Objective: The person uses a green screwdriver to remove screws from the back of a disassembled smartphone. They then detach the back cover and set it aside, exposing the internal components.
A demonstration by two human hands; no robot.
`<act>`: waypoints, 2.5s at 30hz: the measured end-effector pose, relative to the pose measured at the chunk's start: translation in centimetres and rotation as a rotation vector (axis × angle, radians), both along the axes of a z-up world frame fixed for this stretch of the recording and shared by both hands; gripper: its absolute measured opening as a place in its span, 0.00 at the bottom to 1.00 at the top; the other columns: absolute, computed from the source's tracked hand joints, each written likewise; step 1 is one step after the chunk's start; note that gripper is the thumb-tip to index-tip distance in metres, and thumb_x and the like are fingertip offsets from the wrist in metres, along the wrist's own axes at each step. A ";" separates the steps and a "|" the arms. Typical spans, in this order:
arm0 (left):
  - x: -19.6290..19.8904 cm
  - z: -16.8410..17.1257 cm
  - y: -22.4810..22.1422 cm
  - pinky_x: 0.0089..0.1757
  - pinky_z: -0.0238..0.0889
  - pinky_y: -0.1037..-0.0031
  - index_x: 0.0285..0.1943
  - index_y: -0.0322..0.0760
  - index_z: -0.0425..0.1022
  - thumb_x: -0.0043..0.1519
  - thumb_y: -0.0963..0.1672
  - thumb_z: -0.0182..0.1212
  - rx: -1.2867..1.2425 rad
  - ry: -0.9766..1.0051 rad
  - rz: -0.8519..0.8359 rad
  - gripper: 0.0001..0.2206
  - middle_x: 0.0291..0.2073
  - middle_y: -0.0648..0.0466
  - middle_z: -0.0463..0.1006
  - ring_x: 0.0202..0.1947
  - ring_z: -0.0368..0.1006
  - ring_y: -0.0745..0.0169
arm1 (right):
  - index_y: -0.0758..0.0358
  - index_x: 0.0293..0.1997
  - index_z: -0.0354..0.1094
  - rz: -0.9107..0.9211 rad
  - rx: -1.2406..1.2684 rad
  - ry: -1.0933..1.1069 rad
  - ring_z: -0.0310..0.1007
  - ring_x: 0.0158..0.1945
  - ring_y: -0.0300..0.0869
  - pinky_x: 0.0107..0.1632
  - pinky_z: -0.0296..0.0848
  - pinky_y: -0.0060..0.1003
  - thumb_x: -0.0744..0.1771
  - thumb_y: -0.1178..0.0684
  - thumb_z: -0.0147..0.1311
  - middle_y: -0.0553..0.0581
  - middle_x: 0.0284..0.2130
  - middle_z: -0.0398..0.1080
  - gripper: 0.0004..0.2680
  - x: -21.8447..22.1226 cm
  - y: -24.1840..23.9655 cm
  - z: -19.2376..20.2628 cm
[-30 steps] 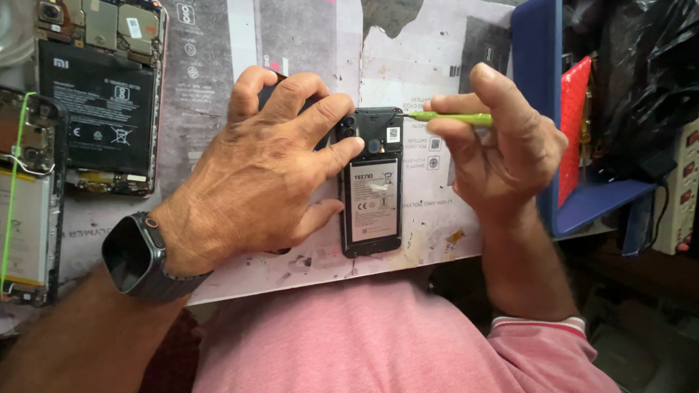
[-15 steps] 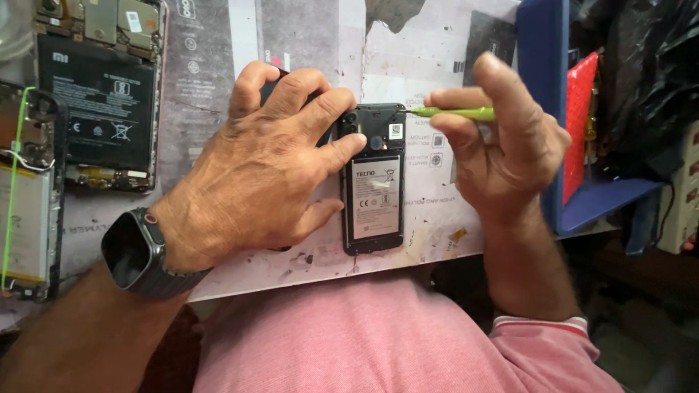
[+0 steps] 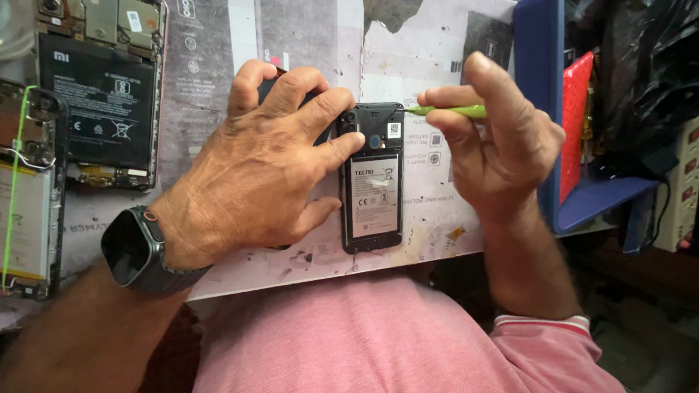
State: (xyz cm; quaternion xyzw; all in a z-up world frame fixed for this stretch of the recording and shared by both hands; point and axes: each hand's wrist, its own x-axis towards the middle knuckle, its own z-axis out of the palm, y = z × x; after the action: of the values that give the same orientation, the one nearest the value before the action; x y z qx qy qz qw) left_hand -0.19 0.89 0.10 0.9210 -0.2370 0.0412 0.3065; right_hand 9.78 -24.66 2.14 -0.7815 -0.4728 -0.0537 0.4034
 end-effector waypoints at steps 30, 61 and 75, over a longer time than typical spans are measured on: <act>-0.1 0.0 0.0 0.63 0.38 0.49 0.56 0.38 0.82 0.46 0.52 0.75 0.005 0.017 -0.001 0.29 0.62 0.47 0.69 0.66 0.56 0.48 | 0.60 0.73 0.52 -0.020 0.002 0.101 0.83 0.48 0.46 0.50 0.86 0.34 0.74 0.63 0.54 0.68 0.47 0.77 0.18 -0.1 0.1 0.0; -0.1 0.0 0.2 0.61 0.45 0.50 0.54 0.39 0.82 0.54 0.48 0.73 -0.190 -0.143 0.078 0.20 0.60 0.45 0.72 0.65 0.60 0.46 | 0.59 0.76 0.40 -0.175 0.194 0.415 0.84 0.47 0.55 0.52 0.90 0.43 0.75 0.62 0.54 0.73 0.45 0.77 0.23 0.2 -0.8 0.0; -0.7 -0.8 1.9 0.39 0.65 0.59 0.50 0.37 0.77 0.59 0.35 0.59 -0.322 -0.379 0.529 0.12 0.34 0.49 0.76 0.35 0.73 0.48 | 0.52 0.78 0.43 0.162 0.073 0.353 0.83 0.45 0.53 0.53 0.89 0.42 0.75 0.62 0.50 0.72 0.45 0.75 0.22 -5.8 3.0 0.5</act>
State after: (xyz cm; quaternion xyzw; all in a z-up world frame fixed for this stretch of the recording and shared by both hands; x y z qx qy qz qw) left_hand -0.86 2.80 -0.68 0.8664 -0.0336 0.3256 0.3770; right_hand 3.99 -21.63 2.63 -0.7230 -0.4541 0.0998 0.5110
